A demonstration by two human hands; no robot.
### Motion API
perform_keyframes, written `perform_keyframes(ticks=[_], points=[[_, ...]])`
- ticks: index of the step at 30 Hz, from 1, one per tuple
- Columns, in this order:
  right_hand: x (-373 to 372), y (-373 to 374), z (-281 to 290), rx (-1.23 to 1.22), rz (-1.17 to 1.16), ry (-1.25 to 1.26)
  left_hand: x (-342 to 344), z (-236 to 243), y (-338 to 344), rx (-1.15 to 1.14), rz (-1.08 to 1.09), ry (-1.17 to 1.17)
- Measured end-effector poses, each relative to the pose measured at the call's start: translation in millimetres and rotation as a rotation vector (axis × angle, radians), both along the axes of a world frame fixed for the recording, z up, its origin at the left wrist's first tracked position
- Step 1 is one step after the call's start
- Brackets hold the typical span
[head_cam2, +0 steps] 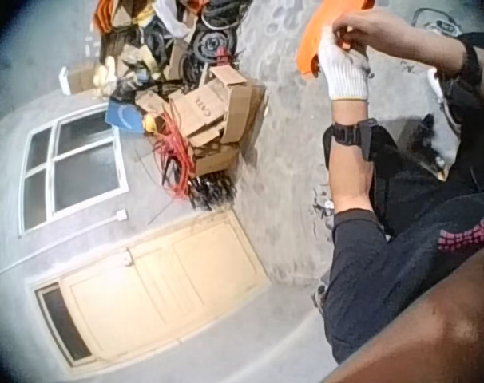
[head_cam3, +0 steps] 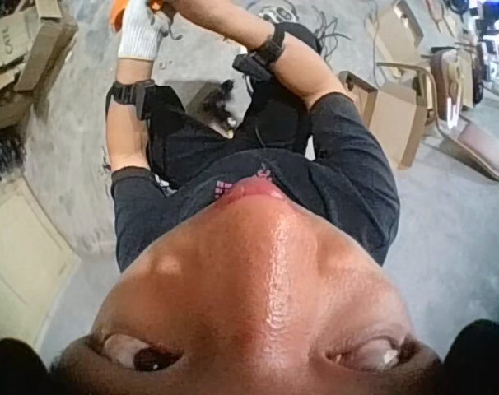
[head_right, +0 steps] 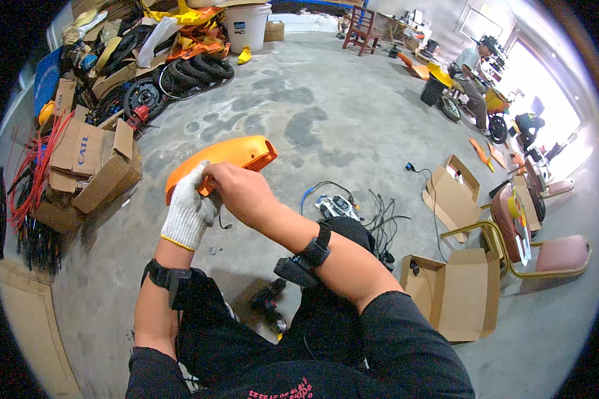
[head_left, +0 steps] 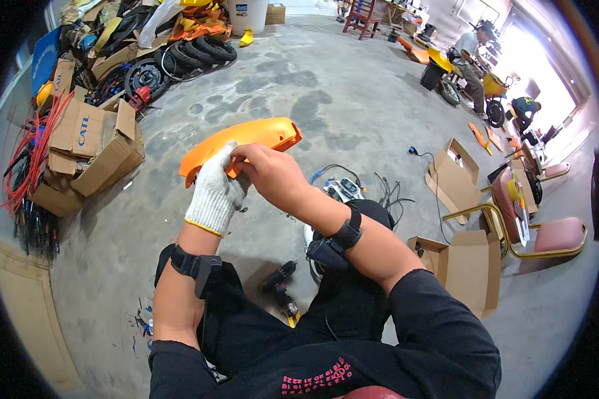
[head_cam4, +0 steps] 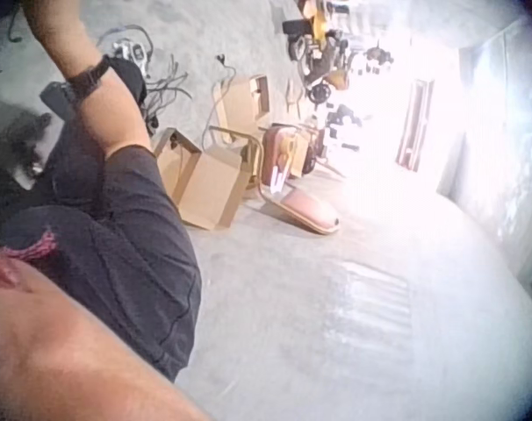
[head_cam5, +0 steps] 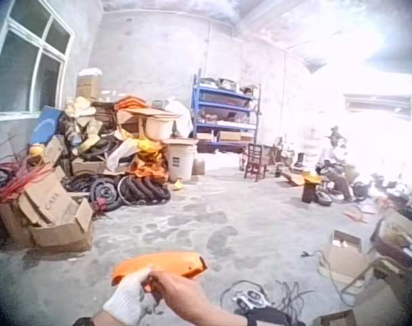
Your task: The recorder is assembling and securing components onto an orange plastic motorcycle part using an electric drill and screws.
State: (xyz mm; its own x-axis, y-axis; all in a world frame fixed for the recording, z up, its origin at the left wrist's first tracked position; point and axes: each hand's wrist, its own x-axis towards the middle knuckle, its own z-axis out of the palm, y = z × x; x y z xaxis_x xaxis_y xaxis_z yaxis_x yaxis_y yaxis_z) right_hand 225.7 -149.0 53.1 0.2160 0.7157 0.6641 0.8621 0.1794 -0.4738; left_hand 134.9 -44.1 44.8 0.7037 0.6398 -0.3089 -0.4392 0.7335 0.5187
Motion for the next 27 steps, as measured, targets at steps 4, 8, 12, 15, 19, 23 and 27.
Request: perform_keyframes(ticks=[4,8,12,15,19,23,27], points=[[-0.1,1.6,-1.8,-0.009,-0.025,0.015,1.7,1.9,-2.4,-0.017,0.020,0.013],[-1.7,1.2,-2.3,0.000,-0.053,0.026,1.6,1.8,-3.7,-0.004,-0.003,-0.015],[-4.5,-0.1,1.7,0.008,-0.041,0.020,-1.4,-1.4,1.9,-0.021,-0.054,-0.030],[-2.8,-2.3,2.6,0.014,-0.047,-0.003,1.1,-0.9,-0.1,-0.022,0.017,0.038],[2.5,-2.5,0.7,0.005,0.022,-0.009,-0.1,2.8,-0.7,0.020,-0.027,0.058],[2.0,-2.7,1.4,0.010,0.037,0.034,-0.3,3.5,-0.9,0.006,-0.027,0.035],[-1.8,-0.7,-0.7,0.048,-0.060,0.016,-1.7,3.3,-1.6,0.021,-0.039,0.013]])
